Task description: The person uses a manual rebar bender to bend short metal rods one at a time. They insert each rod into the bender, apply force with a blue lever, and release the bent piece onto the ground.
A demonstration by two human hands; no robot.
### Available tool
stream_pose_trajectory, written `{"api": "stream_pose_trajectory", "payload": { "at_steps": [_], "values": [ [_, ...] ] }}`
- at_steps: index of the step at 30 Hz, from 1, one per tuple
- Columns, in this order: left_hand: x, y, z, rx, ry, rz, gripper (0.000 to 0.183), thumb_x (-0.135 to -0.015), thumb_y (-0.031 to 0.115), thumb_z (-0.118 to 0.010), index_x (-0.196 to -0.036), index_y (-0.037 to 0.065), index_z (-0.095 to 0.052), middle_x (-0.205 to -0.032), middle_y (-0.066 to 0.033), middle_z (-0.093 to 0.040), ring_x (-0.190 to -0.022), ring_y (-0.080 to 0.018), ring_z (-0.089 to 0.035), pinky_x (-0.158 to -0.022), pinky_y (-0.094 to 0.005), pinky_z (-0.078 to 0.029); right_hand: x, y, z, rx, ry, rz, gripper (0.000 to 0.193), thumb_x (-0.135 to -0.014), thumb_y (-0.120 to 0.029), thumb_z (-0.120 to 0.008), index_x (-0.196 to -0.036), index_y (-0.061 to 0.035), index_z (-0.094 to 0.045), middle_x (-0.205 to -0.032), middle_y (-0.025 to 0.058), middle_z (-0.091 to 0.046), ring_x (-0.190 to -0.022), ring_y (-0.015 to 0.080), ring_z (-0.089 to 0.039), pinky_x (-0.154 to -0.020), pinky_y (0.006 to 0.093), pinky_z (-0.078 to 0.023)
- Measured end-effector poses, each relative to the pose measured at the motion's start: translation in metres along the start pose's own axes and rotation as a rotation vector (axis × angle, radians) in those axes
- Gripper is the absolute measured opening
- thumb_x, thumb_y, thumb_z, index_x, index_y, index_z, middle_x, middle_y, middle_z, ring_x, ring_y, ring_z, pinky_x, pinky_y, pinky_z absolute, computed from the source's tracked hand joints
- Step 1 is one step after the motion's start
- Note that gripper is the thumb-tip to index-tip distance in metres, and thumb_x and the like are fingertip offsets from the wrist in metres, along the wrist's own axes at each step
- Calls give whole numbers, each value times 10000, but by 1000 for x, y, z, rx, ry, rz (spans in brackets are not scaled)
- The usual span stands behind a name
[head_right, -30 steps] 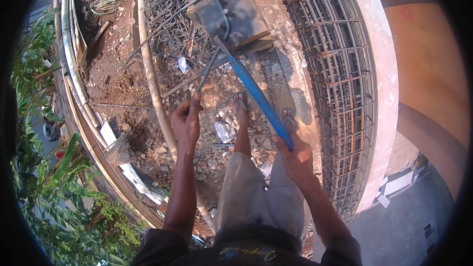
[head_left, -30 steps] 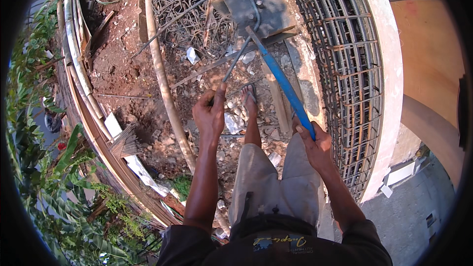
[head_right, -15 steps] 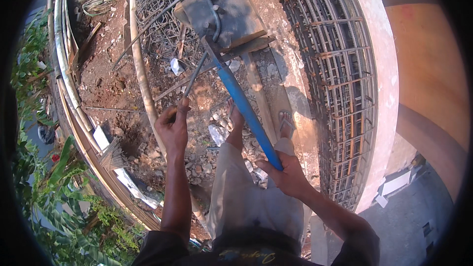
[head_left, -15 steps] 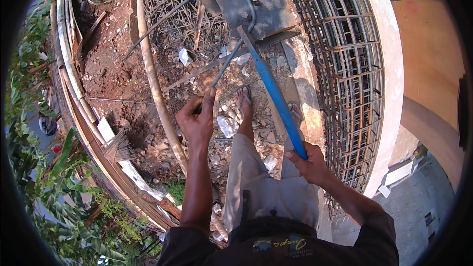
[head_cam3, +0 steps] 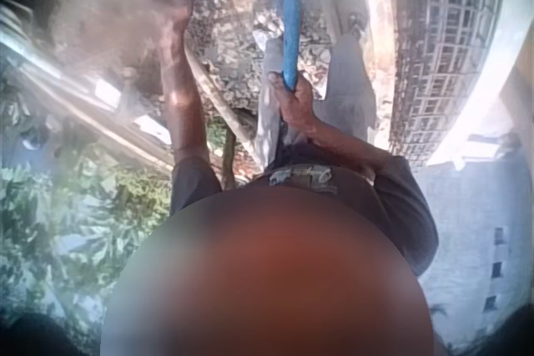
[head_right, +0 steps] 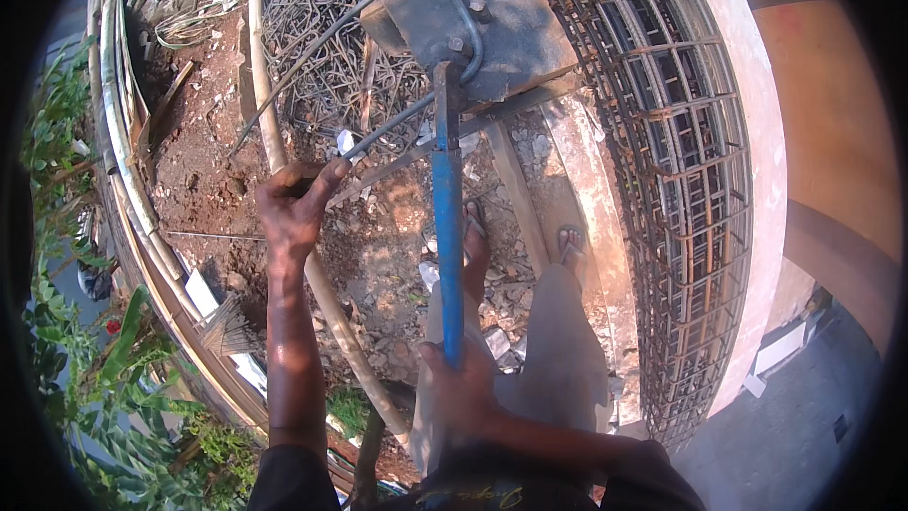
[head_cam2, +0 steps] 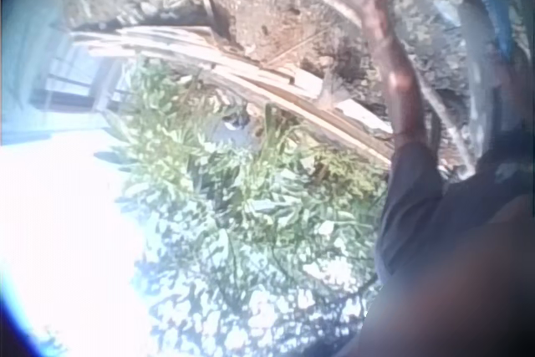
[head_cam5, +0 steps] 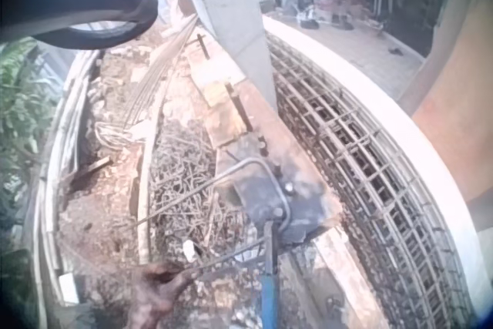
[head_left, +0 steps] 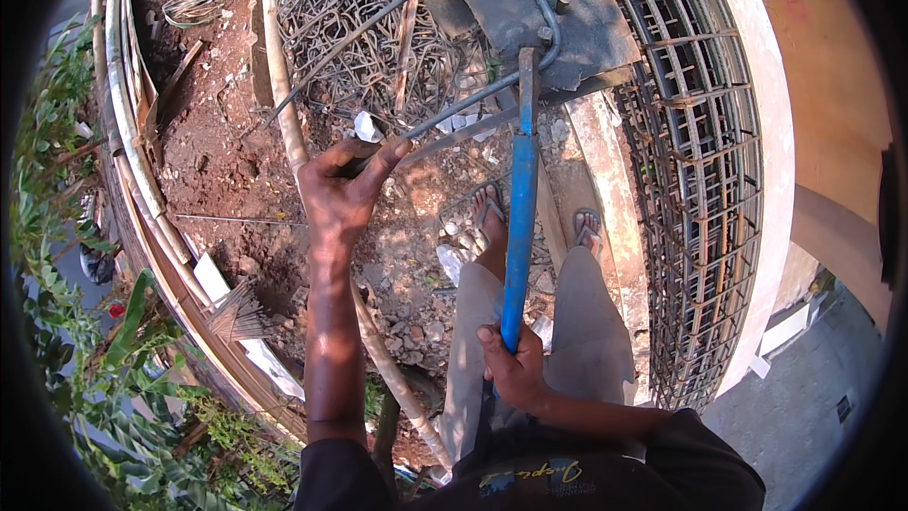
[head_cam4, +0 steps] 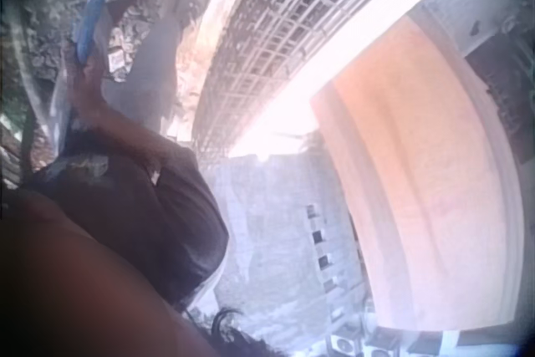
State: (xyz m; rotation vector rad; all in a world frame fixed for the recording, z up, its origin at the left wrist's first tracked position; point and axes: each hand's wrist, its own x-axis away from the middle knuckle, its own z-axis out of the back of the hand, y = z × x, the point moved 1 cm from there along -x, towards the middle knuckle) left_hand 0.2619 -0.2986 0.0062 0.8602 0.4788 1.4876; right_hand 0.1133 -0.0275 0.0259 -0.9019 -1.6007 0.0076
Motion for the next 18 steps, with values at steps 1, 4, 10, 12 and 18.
{"api": "stream_pose_trajectory", "payload": {
  "at_steps": [1,4,10,12,18],
  "values": [
    [3,2,-4,-31,8,-49,262,-882,242,-947,-902,9,-829,-609,6,-655,-539,-49,-504,-528,-228,-398,2,-3,7,-17,-22,-31,267,-1079,-289,-724,-990,-68,-604,-691,-37,-566,-574,47,-552,-519,259,-468],
    [1,22,-8,-378,7,-279,676,-775,272,-996,-1331,26,-703,-1236,-157,-690,-1063,-227,-655,-894,-403,-558,4,-3,15,-47,-56,-56,233,-1050,-277,-763,-1016,-102,-613,-762,-64,-588,-647,32,-549,-548,260,-455],
    [-53,43,-28,-505,102,-585,1336,-627,245,-989,-1727,99,-243,-1781,-214,-222,-1660,-400,-191,-1354,-570,-162,1,6,16,-25,-21,-24,210,-1053,-268,-756,-1036,-86,-652,-738,-82,-596,-624,19,-547,-536,241,-437],
    [-62,44,-24,-529,32,-605,1351,-580,187,-922,-1732,85,-224,-1795,-215,-205,-1676,-382,-173,-1386,-536,-119,2,11,15,5,13,-21,192,-1054,-252,-755,-1032,-80,-674,-727,-83,-600,-624,15,-548,-534,237,-432],
    [-73,38,-21,-610,3,-606,1179,-591,147,-774,-1689,57,-355,-1698,-216,-428,-1590,-393,-395,-1360,-519,-278,-1,13,2,27,19,-3,271,-1096,-241,-691,-968,-46,-554,-655,-1,-568,-535,62,-549,-502,273,-497]
  ]
}}
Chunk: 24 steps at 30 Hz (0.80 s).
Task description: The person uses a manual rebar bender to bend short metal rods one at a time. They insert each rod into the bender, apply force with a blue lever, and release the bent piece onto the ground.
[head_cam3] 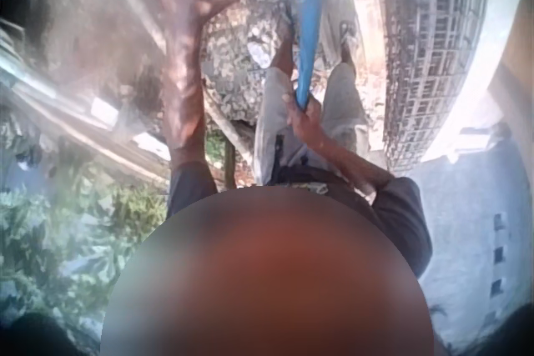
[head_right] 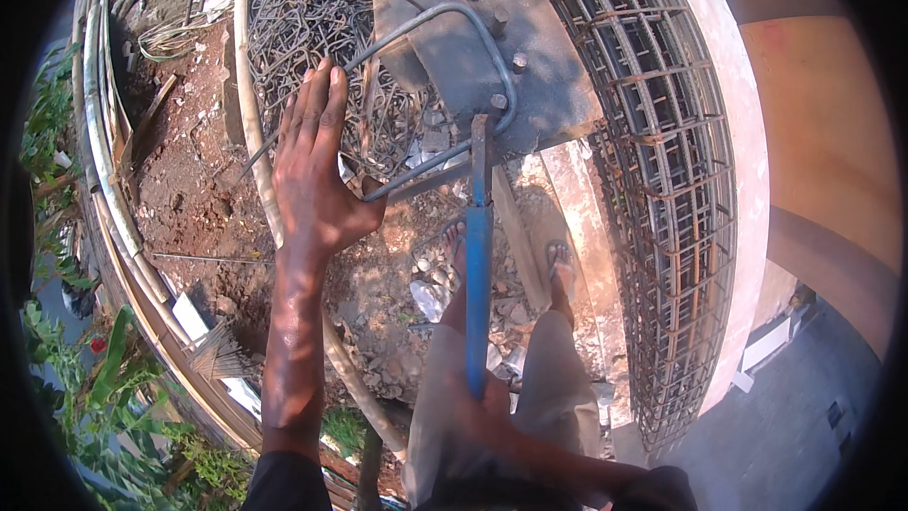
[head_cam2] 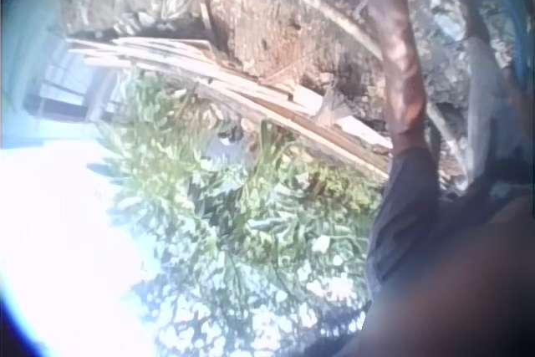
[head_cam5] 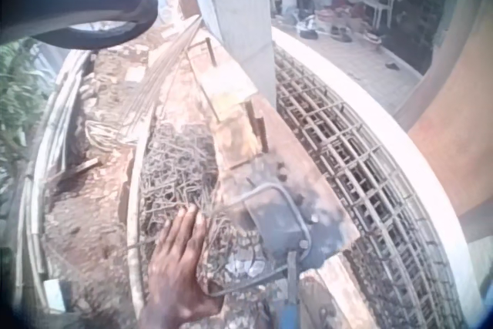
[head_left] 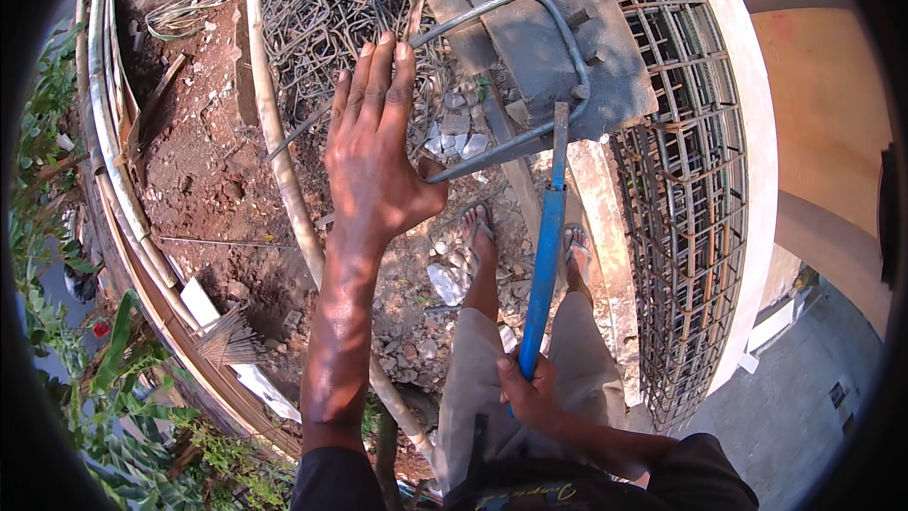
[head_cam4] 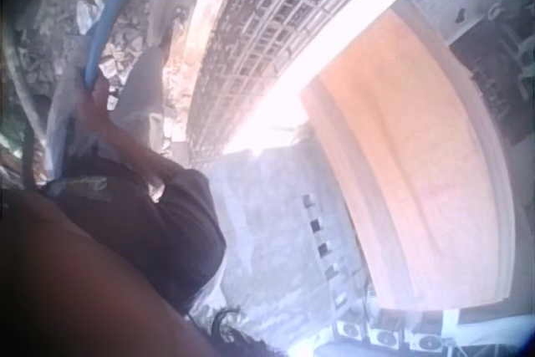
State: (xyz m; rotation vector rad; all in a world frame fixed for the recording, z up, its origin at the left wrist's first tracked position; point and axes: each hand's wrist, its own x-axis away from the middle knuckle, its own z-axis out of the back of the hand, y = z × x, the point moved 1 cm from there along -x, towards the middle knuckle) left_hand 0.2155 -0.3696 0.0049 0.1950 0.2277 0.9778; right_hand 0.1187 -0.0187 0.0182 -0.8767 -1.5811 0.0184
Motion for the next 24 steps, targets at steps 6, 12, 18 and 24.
{"api": "stream_pose_trajectory", "payload": {
  "at_steps": [6,12,18,24],
  "values": [
    [-10,-18,-7,84,119,-106,1077,-525,67,-663,-1594,81,-532,-1574,-215,-576,-1421,-401,-604,-1233,-505,-486,-9,11,-22,-3,26,41,268,-1092,-225,-689,-922,-55,-570,-662,-3,-579,-542,66,-556,-516,276,-512],
    [-12,-33,-15,227,159,-142,976,-610,-16,-717,-1566,122,-577,-1528,-176,-610,-1395,-384,-615,-1187,-520,-509,-27,0,-68,-186,128,-24,326,-1094,-233,-683,-844,-80,-542,-639,-12,-559,-522,66,-540,-495,271,-490],
    [-2,-16,15,256,4,9,1111,-644,35,-877,-1662,132,-442,-1538,-259,-487,-1428,-467,-484,-1202,-594,-394,-12,-1,-41,25,129,103,332,-1082,-201,-705,-820,-100,-528,-585,-13,-539,-460,62,-513,-439,265,-437],
    [0,4,70,340,-137,110,1069,-667,187,-923,-1629,78,-470,-1453,-254,-518,-1367,-423,-522,-1186,-546,-417,50,-67,1,301,209,51,335,-986,-154,-822,-767,-96,-575,-590,-41,-549,-491,52,-518,-451,268,-415]
  ]
}}
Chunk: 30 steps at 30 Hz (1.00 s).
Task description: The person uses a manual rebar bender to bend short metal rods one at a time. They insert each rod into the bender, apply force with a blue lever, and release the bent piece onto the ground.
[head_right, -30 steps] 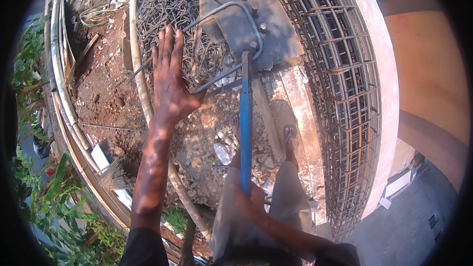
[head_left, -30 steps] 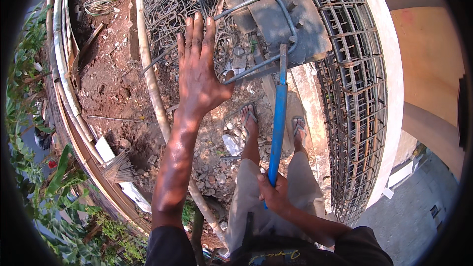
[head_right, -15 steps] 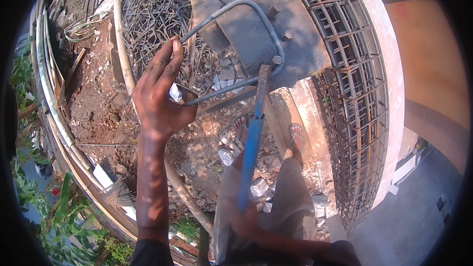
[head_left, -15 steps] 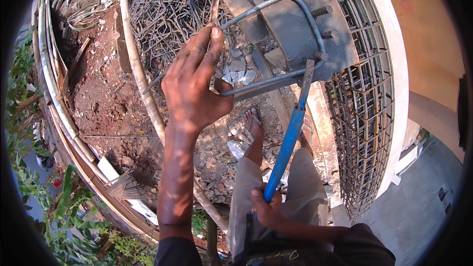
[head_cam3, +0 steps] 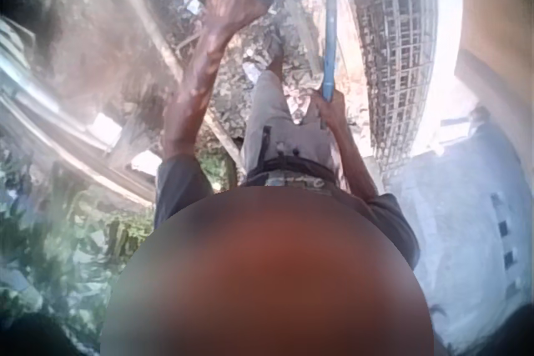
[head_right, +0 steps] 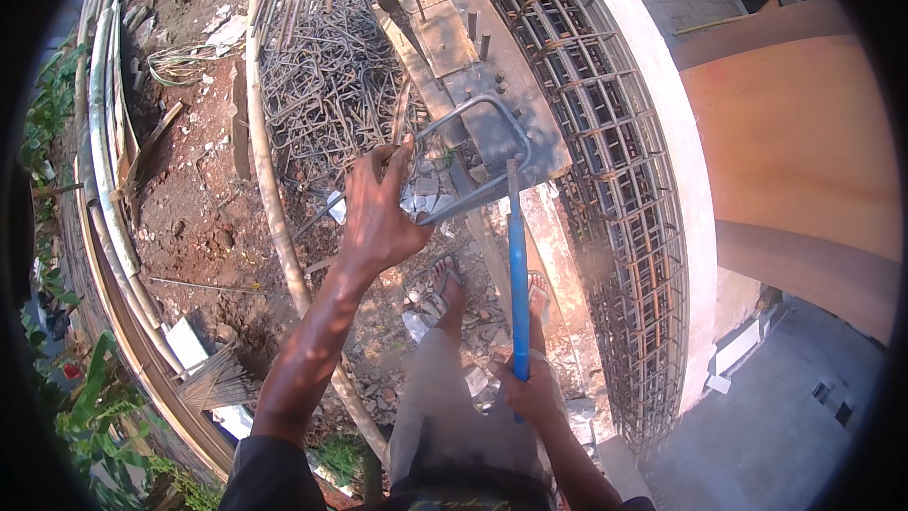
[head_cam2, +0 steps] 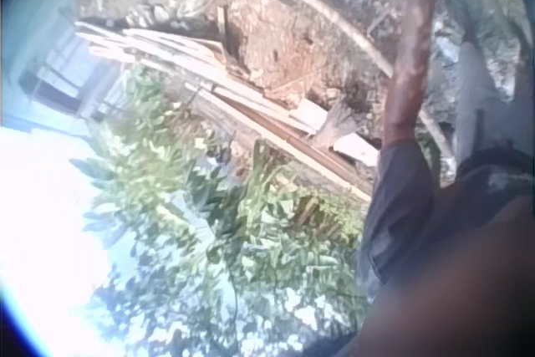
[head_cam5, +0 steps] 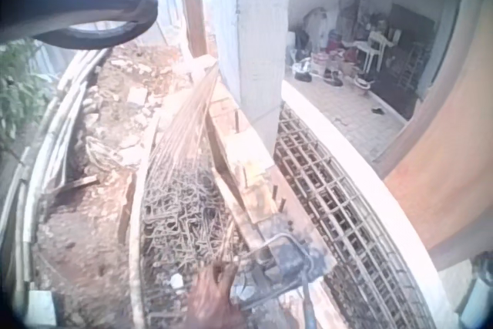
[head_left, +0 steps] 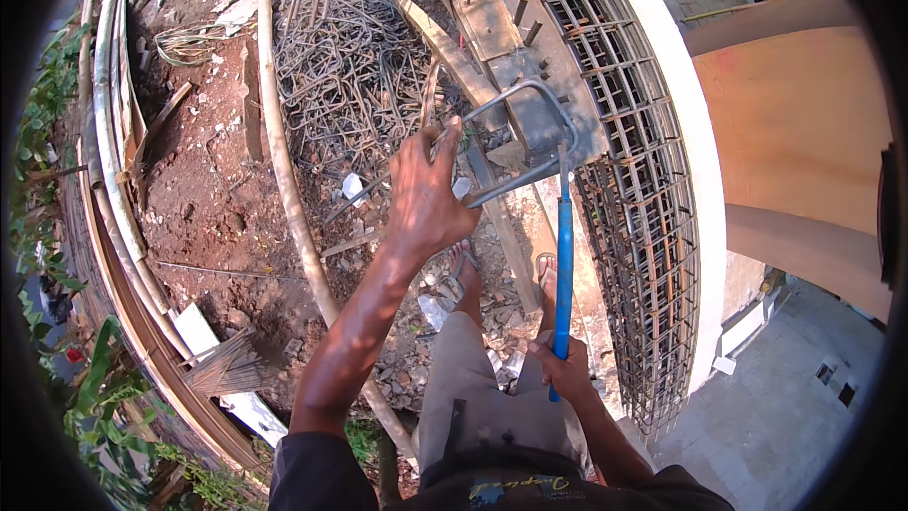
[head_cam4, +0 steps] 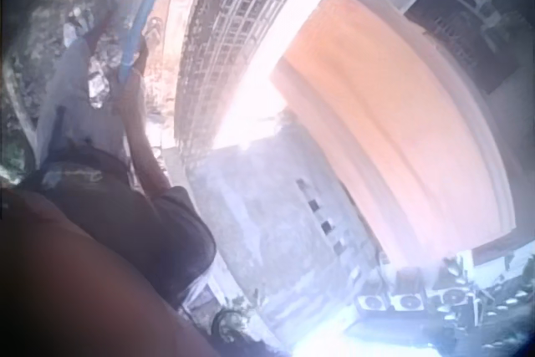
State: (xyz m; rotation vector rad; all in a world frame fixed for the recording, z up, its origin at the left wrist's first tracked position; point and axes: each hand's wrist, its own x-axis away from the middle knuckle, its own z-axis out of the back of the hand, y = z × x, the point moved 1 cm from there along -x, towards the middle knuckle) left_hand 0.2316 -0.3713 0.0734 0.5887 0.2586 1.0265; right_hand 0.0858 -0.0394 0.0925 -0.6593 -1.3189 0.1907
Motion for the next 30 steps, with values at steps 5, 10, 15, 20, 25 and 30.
{"api": "stream_pose_trajectory", "payload": {
  "at_steps": [5,10,15,20,25,30],
  "values": [
    [34,25,19,495,-281,227,885,-752,130,-792,-1599,96,-534,-1476,-235,-575,-1409,-373,-556,-1219,-486,-435,39,-56,56,315,100,200,421,-935,-156,-875,-667,-71,-563,-605,-65,-502,-569,46,-451,-515,296,-350],
    [27,20,27,991,-456,207,802,-811,-75,-616,-1591,95,-542,-1498,-136,-610,-1381,-279,-593,-1166,-406,-476,69,-97,60,297,-33,263,385,-904,-158,-891,-676,-50,-600,-589,-28,-499,-563,81,-430,-523,319,-351],
    [6,17,45,1000,-586,118,753,-813,-74,-562,-1557,41,-549,-1487,-155,-620,-1341,-279,-631,-1106,-397,-505,72,-149,54,590,186,462,365,-899,-186,-897,-701,-31,-633,-569,51,-505,-538,129,-488,-528,376,-407],
    [2,14,33,1417,-668,183,785,-762,-62,-504,-1540,38,-544,-1555,-183,-566,-1439,-327,-557,-1199,-484,-463,50,-168,62,534,185,484,329,-899,-205,-899,-760,-9,-675,-627,68,-563,-570,164,-519,-566,383,-442],
    [13,44,4,1842,-373,55,811,-655,-102,-495,-1454,21,-562,-1719,-199,-393,-1570,-402,-431,-1284,-571,-369,2,-161,37,105,157,637,322,-1006,-107,-773,-1297,27,-737,-1212,137,-766,-1147,220,-714,-1006,370,-557],
    [9,77,-10,1881,-282,-95,772,-756,-115,-571,-1507,55,-517,-1752,-213,-331,-1570,-418,-426,-1298,-576,-352,-20,-196,57,-121,-1,329,359,-1042,-203,-759,-1336,4,-746,-995,76,-768,-829,125,-701,-794,276,-566]
  ]
}}
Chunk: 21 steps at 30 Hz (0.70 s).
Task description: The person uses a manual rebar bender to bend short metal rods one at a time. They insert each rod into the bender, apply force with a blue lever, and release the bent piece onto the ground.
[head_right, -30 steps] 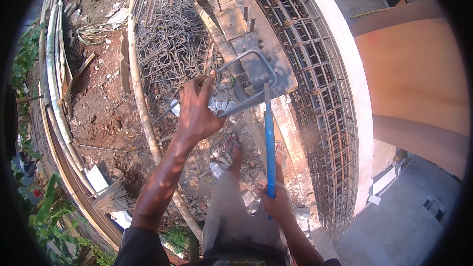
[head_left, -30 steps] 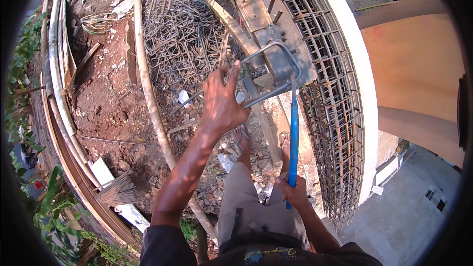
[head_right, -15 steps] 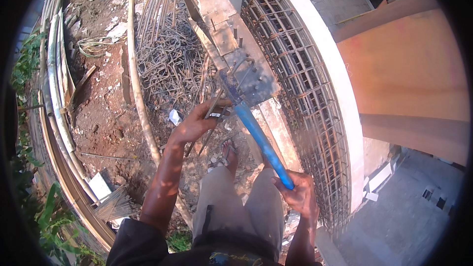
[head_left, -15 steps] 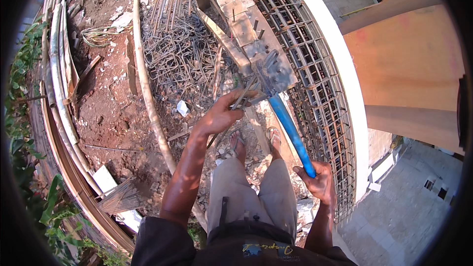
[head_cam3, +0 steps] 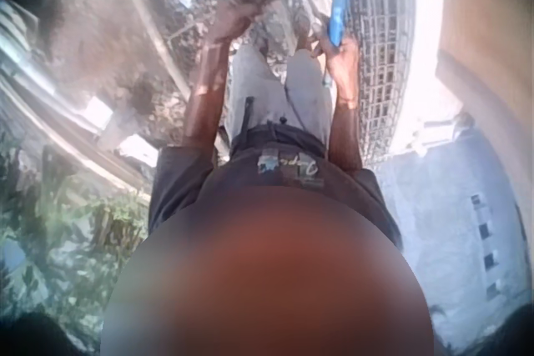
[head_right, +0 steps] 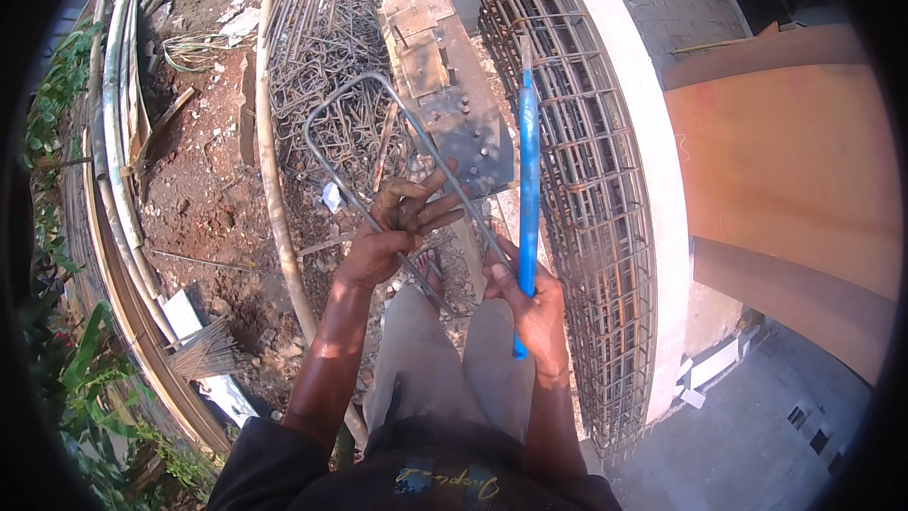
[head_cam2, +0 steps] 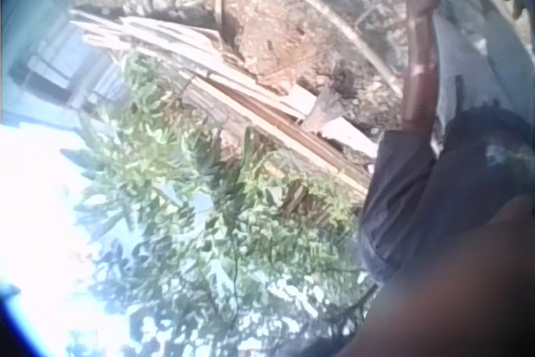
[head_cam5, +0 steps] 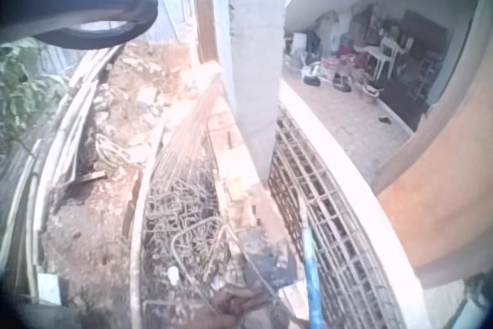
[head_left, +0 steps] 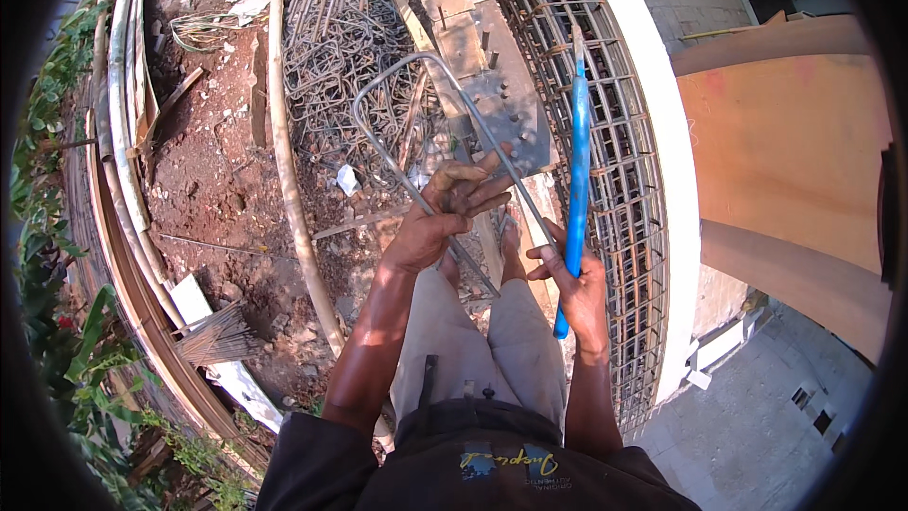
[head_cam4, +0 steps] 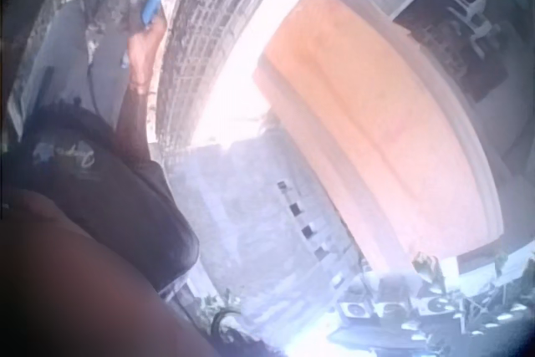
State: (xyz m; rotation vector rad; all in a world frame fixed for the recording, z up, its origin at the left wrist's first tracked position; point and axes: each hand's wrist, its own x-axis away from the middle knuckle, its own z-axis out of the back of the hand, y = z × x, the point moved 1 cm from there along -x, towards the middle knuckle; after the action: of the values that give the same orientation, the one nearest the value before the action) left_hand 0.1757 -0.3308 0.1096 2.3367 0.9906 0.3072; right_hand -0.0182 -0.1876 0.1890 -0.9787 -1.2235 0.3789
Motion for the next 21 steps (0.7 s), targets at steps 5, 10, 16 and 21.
{"api": "stream_pose_trajectory", "payload": {
  "at_steps": [5,10,16,21],
  "values": [
    [-41,32,-43,-247,288,90,705,-982,162,-732,-1605,57,-420,-1549,-228,-585,-1412,-384,-613,-1220,-538,-477,-24,-6,49,419,45,-7,315,-1015,-310,-805,-1057,-4,-743,-698,-40,-539,-658,66,-478,-599,291,-415],
    [-73,73,-3,-517,688,-86,763,-1011,576,-713,-1578,111,-503,-1217,-113,-729,-1211,-238,-677,-1097,-494,-513,-45,-23,70,490,5,163,297,-1016,-276,-807,-986,6,-720,-698,7,-544,-655,96,-464,-597,329,-413],
    [-95,77,-1,-843,815,-185,421,-948,458,-854,-1030,86,-675,-1044,-17,-659,-898,-100,-573,-878,-307,-480,-91,-54,85,672,-66,407,285,-987,-279,-823,-1002,-8,-735,-655,70,-530,-602,183,-476,-575,389,-399],
    [-83,56,26,-904,860,-364,437,-931,209,-894,-693,104,-544,-726,48,-569,-697,-65,-490,-664,-268,-421,-114,-79,79,831,-76,294,367,-991,-358,-809,-983,3,-749,-707,92,-619,-650,215,-561,-640,398,-458]
  ]
}}
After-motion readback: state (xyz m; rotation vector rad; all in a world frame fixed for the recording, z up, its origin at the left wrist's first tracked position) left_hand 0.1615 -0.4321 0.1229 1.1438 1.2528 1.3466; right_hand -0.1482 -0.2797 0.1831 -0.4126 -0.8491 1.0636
